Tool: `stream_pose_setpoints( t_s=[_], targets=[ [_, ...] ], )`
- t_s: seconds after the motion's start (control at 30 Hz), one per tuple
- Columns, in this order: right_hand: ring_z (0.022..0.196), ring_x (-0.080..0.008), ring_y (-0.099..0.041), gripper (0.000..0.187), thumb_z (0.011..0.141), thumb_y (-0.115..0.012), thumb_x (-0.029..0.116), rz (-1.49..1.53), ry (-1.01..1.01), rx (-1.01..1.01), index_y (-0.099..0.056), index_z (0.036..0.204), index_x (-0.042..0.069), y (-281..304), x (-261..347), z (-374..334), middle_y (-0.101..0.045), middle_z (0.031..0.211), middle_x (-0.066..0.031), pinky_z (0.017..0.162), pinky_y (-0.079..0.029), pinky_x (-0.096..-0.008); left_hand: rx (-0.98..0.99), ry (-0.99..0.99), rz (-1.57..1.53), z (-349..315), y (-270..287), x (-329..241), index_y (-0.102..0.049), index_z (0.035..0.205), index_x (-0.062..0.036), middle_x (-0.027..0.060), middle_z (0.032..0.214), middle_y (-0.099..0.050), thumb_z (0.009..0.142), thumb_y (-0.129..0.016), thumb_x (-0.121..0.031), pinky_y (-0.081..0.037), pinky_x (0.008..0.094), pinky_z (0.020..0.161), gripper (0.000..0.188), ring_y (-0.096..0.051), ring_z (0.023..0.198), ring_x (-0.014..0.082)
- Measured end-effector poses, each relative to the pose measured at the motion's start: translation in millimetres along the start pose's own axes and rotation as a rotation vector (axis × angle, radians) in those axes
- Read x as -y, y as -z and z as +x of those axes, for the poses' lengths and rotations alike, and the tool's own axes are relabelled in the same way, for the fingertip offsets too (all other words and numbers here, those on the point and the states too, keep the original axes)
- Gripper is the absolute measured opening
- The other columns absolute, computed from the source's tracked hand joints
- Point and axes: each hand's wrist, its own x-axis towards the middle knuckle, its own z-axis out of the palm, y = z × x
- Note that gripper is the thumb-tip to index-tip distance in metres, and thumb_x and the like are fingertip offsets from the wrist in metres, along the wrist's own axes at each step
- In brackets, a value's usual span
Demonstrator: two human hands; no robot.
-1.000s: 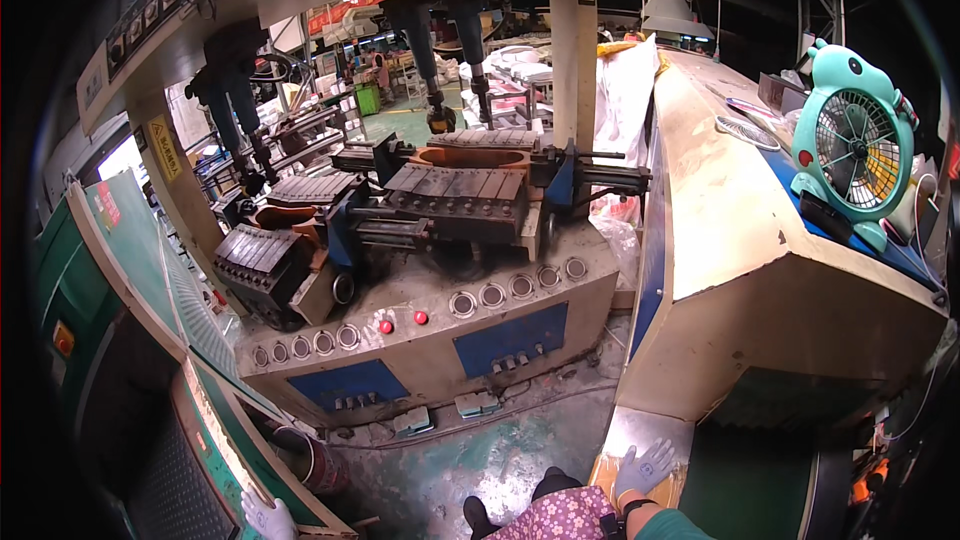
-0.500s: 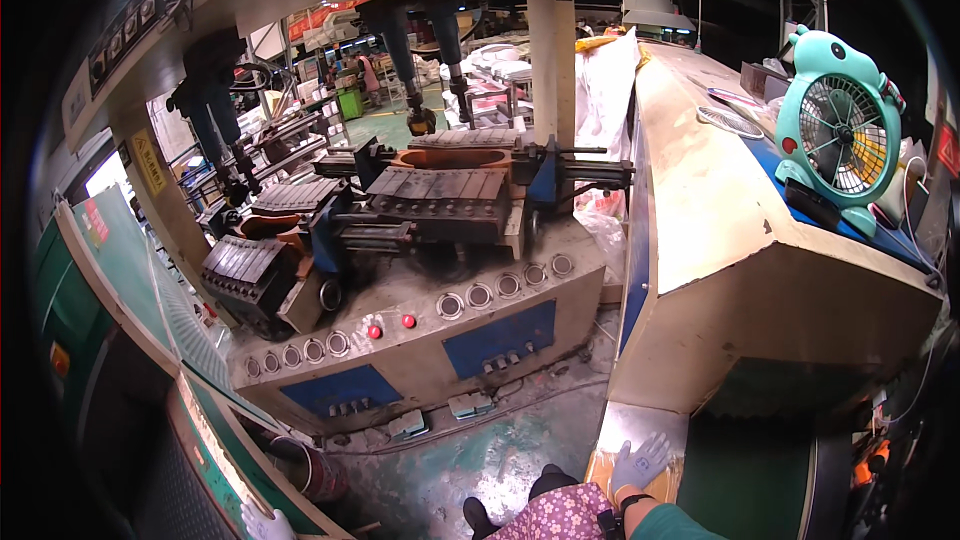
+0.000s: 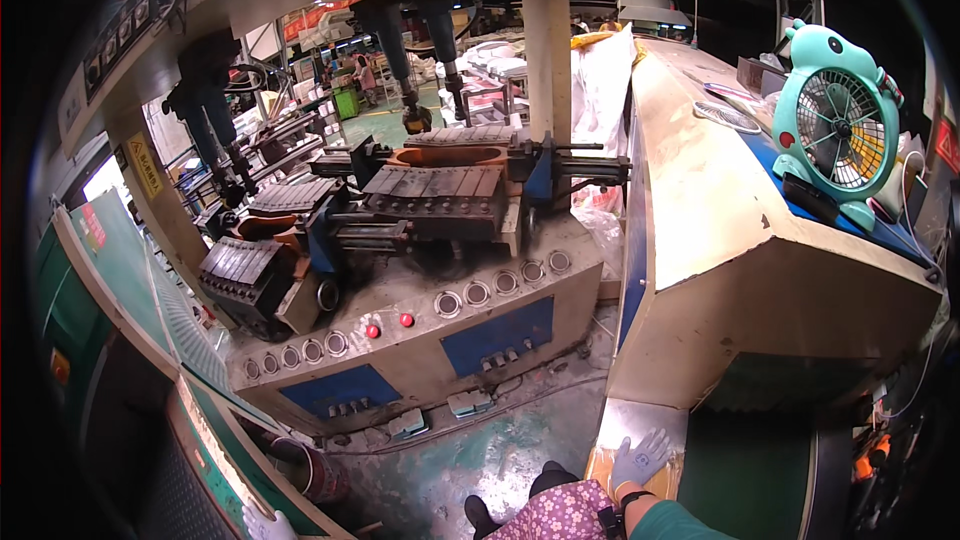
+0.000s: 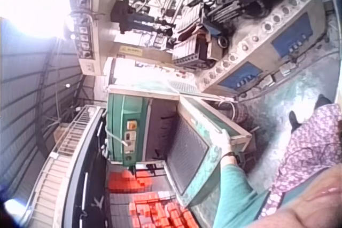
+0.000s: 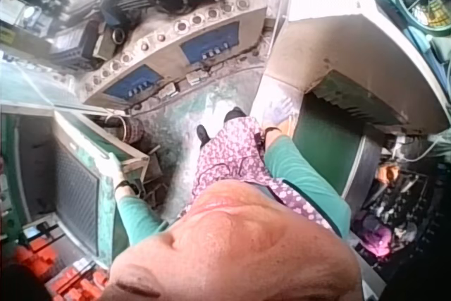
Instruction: Operating an industrial heat press or molding machine for shoe manufacturing.
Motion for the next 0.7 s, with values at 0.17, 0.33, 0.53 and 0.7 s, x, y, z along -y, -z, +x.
stream_pose_setpoints(
  t_s=[0.17,0.33,0.53,0.7],
  targets=[
    [0.155,-0.0345,-0.022,0.073,0.1,-0.044,0.049,-0.012,0.001,-0.002,-0.04,0.154,-0.001,-2,-1,0,-0.031,0.165,-0.0177,0.128,-0.008,-0.0513,0.005,0.007,0.022,1,-2,2,-0.054,0.14,0.0022,0.0269,0.138,-0.059,0.082,-0.077,-0.034,-0.041,0.0503,0.113,0.072,-0.054,0.13,0.043],
    [0.155,-0.0341,-0.022,0.073,0.1,-0.044,0.048,-0.019,-0.002,-0.009,-0.04,0.154,-0.001,-1,-1,-1,-0.031,0.165,-0.0175,0.128,-0.008,-0.0511,0.024,0.022,-0.002,0,5,-7,-0.054,0.141,0.0023,0.027,0.139,-0.058,0.082,-0.077,-0.033,-0.041,0.05,0.114,0.072,-0.054,0.13,0.0431],
    [0.155,-0.0343,-0.022,0.073,0.1,-0.044,0.048,0.002,-0.005,0.016,-0.039,0.154,-0.001,2,1,0,-0.032,0.164,-0.0179,0.128,-0.007,-0.0513,0.021,0.015,-0.02,-2,8,-5,-0.054,0.141,0.0026,0.0277,0.139,-0.058,0.082,-0.077,-0.032,-0.041,0.0498,0.114,0.072,-0.053,0.131,0.0434],
    [0.155,-0.0345,-0.023,0.073,0.099,-0.045,0.048,-0.005,-0.004,-0.004,-0.04,0.154,-0.001,-1,0,0,-0.032,0.164,-0.0182,0.128,-0.008,-0.0514,0.018,0.001,-0.045,-3,12,-10,-0.054,0.14,0.0028,0.0281,0.139,-0.058,0.082,-0.077,-0.031,-0.041,0.05,0.114,0.071,-0.053,0.131,0.0436]
  ],
)
